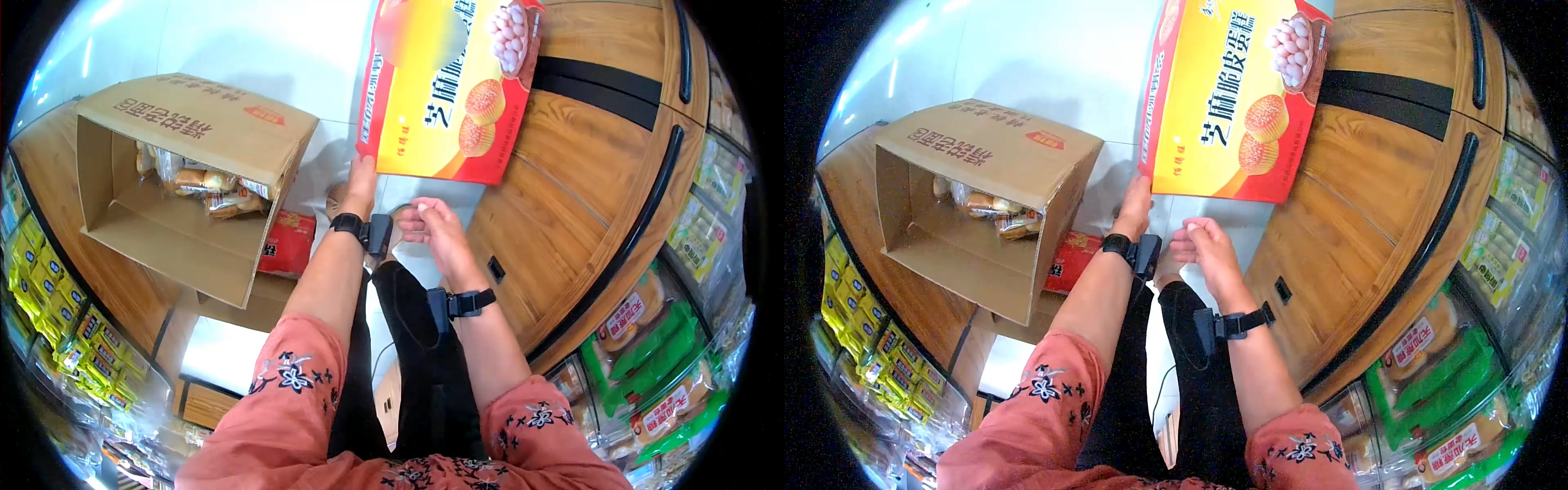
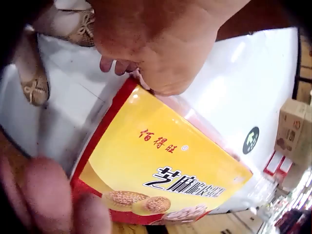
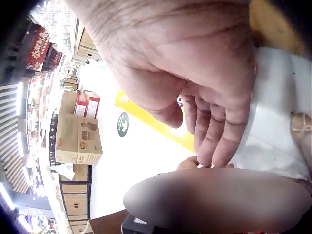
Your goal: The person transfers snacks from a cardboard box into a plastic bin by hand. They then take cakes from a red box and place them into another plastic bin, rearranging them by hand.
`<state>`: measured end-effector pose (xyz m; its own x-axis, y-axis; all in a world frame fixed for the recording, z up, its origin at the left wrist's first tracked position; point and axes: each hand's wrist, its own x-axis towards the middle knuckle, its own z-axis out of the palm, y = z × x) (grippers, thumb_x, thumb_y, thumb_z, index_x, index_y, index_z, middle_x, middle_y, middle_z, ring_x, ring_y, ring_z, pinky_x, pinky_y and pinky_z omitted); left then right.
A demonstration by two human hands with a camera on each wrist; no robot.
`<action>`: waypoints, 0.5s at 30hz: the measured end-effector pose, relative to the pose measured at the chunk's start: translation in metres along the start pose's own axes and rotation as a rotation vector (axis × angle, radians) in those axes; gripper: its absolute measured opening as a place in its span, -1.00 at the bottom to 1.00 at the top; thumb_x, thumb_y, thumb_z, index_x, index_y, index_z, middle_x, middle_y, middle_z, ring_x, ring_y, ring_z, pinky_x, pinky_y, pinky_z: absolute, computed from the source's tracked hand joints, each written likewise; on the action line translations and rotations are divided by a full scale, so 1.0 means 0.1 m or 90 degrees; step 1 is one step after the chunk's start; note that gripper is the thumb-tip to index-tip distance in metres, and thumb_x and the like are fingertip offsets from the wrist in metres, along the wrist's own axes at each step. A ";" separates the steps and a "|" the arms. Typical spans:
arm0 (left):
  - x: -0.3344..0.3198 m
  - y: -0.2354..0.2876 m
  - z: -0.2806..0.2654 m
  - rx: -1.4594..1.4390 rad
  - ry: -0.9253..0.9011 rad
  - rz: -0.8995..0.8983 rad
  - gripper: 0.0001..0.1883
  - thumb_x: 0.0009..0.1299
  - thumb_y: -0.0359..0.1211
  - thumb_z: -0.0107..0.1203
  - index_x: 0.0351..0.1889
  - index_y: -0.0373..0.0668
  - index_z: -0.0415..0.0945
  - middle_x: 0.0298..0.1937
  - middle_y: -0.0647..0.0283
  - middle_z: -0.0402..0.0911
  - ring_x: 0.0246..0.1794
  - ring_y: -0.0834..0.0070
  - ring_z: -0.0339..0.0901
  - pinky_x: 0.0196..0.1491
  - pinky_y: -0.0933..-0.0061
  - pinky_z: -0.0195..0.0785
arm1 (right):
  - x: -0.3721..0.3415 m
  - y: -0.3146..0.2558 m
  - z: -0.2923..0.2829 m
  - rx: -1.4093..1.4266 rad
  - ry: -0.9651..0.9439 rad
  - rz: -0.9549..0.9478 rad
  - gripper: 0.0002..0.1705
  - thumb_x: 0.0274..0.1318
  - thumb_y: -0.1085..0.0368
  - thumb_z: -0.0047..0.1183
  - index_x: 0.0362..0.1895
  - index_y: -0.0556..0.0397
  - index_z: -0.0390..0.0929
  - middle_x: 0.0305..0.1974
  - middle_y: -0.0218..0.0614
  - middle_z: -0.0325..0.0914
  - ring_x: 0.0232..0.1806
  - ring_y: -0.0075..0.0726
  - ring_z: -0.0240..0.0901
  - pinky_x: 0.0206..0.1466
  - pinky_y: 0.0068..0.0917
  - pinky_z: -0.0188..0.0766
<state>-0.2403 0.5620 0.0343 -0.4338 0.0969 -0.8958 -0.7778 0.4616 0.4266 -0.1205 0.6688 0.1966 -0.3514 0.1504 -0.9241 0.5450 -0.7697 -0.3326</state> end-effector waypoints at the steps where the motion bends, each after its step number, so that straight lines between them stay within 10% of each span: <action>1: 0.04 0.07 -0.02 0.139 0.036 0.093 -0.44 0.44 -0.01 -0.21 0.15 -0.27 0.41 0.15 -0.05 0.51 0.18 0.07 0.40 0.22 0.13 0.20 | 0.06 -0.04 -0.04 -0.008 0.020 -0.012 -0.70 0.39 0.22 -0.12 0.06 0.13 0.40 -0.09 -0.11 0.56 -0.12 -0.24 0.57 -0.12 -0.32 0.59; 3: 0.49 -0.15 0.00 0.148 0.118 0.273 -0.28 0.39 0.04 -0.11 0.15 -0.54 0.37 0.14 -0.43 0.45 0.25 -0.25 0.34 0.32 0.03 0.13 | 0.19 -0.09 -0.22 -0.023 0.059 -0.030 -0.69 0.38 0.21 -0.10 0.07 0.13 0.39 -0.07 -0.11 0.54 -0.12 -0.23 0.57 -0.13 -0.33 0.59; 10: 1.15 0.22 0.02 0.101 -0.138 0.191 -0.13 0.41 0.26 -0.24 0.14 -0.49 0.46 0.05 -0.34 0.54 0.19 -0.05 0.46 0.23 0.17 0.24 | 1.02 -0.10 -1.46 0.022 0.295 -0.115 -0.54 0.35 0.18 -0.04 0.21 0.14 0.24 0.03 -0.05 0.43 0.01 -0.05 0.50 -0.04 -0.14 0.58; 15: 0.93 0.34 -0.01 0.096 0.007 0.122 -0.17 0.37 0.27 -0.05 -0.13 -0.54 0.52 -0.17 -0.13 0.63 -0.12 0.22 0.57 0.01 0.28 0.35 | 1.02 -0.02 -1.56 0.063 0.254 -0.128 -0.54 0.33 0.19 -0.03 0.20 0.12 0.24 0.02 -0.06 0.41 0.01 -0.03 0.50 -0.02 -0.14 0.57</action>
<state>-0.3076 0.5856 -0.0348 -0.5724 0.1862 -0.7986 -0.6049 0.5617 0.5645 -0.0385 0.7823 0.0734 -0.1115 0.5160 -0.8493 0.4140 -0.7528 -0.5117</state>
